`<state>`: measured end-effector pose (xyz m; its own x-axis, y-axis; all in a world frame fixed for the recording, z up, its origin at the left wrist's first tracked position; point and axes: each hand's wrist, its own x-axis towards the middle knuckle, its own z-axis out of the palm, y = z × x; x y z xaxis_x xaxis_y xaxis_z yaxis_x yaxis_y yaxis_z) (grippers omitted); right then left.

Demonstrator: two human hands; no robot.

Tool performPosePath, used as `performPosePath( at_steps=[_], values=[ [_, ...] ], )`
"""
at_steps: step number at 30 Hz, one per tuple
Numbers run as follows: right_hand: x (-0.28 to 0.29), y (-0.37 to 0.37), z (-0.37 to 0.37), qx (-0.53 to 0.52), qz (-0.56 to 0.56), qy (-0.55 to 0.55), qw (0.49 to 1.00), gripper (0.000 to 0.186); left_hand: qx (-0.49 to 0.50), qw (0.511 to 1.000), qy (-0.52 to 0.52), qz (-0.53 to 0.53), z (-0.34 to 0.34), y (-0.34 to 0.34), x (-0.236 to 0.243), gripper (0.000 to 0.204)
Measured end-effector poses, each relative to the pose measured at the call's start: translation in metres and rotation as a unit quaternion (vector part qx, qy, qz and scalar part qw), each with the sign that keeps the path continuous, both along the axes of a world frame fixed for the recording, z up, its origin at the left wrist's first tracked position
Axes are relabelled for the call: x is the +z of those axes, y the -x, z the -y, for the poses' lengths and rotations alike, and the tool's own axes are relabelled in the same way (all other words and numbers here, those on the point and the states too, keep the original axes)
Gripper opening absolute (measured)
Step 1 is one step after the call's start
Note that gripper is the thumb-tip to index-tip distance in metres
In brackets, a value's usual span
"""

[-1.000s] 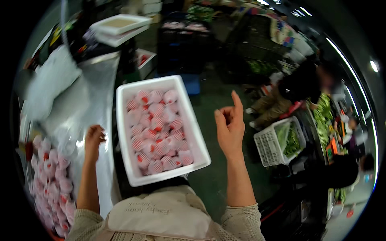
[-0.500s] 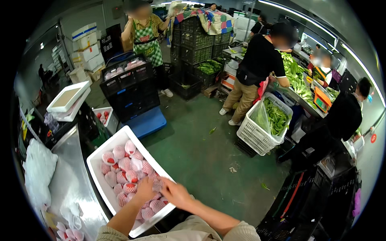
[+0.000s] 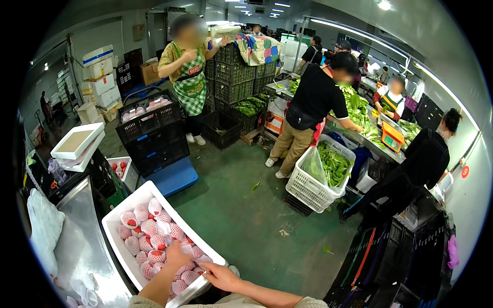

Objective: The person repeatedly picks red tomatoes from a white bin, wraps each one in a pink foam net, and places the wrapped tomatoes onto a metal table. The person handles the tomatoes one at a time throughout the clip.

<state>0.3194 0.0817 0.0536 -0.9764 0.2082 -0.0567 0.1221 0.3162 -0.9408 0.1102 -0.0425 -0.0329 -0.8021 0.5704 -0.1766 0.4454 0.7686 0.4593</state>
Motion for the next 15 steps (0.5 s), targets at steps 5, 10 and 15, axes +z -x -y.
performPosePath(
  at_steps=[5, 10, 15],
  values=[
    [0.001, -0.001, 0.010, -0.024, -0.042, -0.012, 0.999, 0.048, 0.194, 0.828, -0.367, 0.377, 0.038, -0.018, 0.062, 0.064],
    [0.027, 0.018, 0.036, -0.009, -0.063, 0.040, 0.997, 0.065, 0.132, 0.767, -0.447, 0.441, 0.071, -0.068, 0.107, 0.054],
    [0.028, 0.021, 0.055, -0.007, -0.120, 0.018, 0.993, 0.075, 0.039, 0.794, -0.459, 0.397, 0.096, -0.099, 0.141, 0.061]
  ],
)
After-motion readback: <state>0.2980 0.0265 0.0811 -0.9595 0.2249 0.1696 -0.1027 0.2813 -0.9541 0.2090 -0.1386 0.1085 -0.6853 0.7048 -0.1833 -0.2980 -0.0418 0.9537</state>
